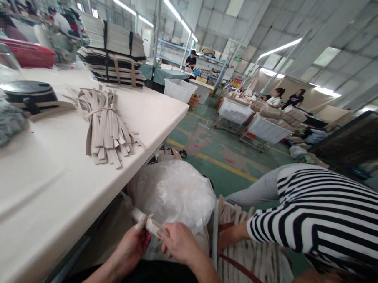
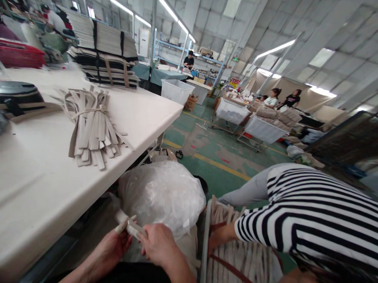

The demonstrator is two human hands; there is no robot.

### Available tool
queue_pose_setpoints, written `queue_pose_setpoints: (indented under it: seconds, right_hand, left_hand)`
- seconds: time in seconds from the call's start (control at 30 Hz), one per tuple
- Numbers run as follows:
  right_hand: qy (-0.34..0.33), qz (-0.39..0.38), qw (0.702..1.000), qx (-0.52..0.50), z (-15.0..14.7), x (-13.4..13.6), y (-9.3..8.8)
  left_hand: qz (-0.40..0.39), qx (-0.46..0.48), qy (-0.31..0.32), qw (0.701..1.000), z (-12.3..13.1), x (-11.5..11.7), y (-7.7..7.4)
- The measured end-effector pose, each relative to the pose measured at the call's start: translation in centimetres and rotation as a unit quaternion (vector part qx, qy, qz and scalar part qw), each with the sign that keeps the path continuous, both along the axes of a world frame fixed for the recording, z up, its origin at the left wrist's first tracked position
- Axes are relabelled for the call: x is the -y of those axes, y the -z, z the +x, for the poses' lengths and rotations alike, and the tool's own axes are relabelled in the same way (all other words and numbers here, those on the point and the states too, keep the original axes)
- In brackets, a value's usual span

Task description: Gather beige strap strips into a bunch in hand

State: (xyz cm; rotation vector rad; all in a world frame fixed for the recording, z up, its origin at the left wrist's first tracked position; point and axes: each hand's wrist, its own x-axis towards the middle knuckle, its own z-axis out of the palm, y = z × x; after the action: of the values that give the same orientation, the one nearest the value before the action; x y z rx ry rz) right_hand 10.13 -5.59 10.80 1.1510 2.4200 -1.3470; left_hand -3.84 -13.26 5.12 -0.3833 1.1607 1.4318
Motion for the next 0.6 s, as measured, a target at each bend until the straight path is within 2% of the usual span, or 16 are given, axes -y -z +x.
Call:
queue_pose_setpoints:
  seconds: [0.1,0.23,0.33,0.43,0.5,0.6]
  right_hand:
    - [0.006,0.029,0.999,0.023,0.9,-0.2,-0.4]
    - [0.014,0.073,0.996,0.038,0.2,0.1,-0.2]
    - [0.021,0.035,0.999,0.006,0.0,0.3,0.2]
    - [0.02,0.006,1.0,-0.009,0.8,0.2,0.1]
    - [0.023,0.025,0.999,0.005,1.1,0.1,-0.1]
    - [0.036,0.086,0.995,0.029,0.3,0.4,0.0]
  left_hand:
    - [-0.003,-0.005,-0.008,1.0,-0.4,0.1,-0.5]
    - [0.01,0.019,0.029,0.999,0.7,0.3,-0.8]
    - [0.016,0.008,0.024,1.0,0.7,0.1,-0.9]
    - [0.008,-0.03,-0.024,0.999,-0.7,-0.2,-1.1]
    - [0.004,-0.052,-0.049,0.997,-1.3,-0.2,-1.1]
    - [0.006,-0.034,-0.016,0.999,-0.8,0.0,-0.4]
